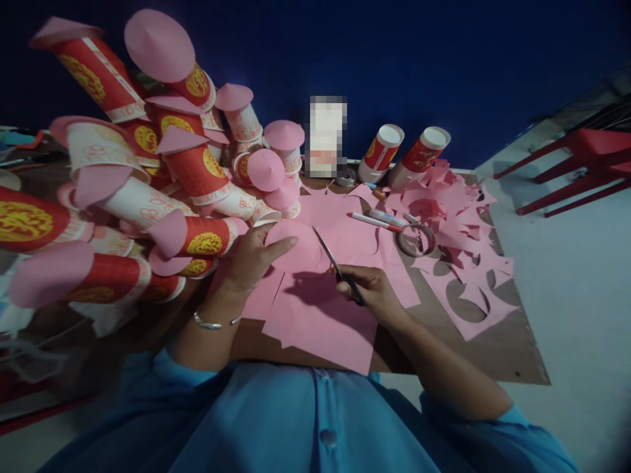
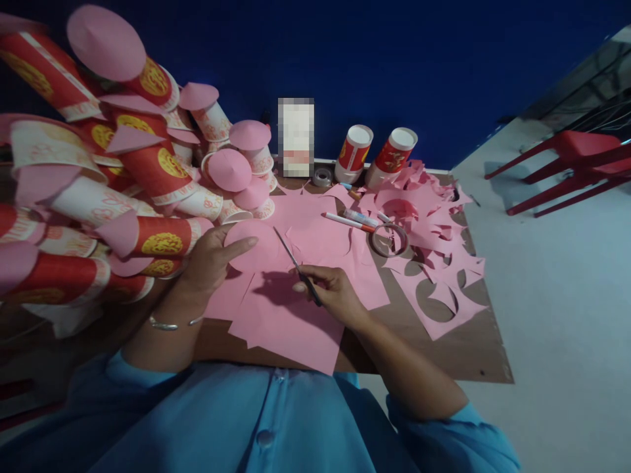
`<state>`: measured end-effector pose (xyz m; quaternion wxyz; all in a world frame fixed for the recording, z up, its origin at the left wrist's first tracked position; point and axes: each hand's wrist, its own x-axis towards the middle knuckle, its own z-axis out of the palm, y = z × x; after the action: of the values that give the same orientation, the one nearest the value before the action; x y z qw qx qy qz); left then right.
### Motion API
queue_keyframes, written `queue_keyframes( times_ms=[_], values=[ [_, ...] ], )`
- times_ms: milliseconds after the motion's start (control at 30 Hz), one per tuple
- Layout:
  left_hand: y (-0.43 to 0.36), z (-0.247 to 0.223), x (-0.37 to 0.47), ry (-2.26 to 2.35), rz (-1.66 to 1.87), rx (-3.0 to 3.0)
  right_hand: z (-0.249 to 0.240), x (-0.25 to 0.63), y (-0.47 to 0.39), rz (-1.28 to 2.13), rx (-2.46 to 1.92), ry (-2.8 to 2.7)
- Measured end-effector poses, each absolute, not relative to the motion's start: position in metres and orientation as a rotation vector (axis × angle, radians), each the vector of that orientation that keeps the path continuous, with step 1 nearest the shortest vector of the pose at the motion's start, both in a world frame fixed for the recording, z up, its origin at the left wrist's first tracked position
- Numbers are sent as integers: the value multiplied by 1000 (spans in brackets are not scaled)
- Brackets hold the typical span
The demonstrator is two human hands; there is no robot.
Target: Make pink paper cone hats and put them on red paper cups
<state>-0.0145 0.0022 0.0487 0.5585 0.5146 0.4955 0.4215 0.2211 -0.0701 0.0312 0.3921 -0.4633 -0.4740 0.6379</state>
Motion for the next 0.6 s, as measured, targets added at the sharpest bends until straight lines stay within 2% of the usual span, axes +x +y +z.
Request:
queue_keyframes(
  times_ms=[600],
  values=[
    [4, 48, -17, 1208, 1011, 1260, 29, 221, -68, 1594, -1231, -1075]
  ],
)
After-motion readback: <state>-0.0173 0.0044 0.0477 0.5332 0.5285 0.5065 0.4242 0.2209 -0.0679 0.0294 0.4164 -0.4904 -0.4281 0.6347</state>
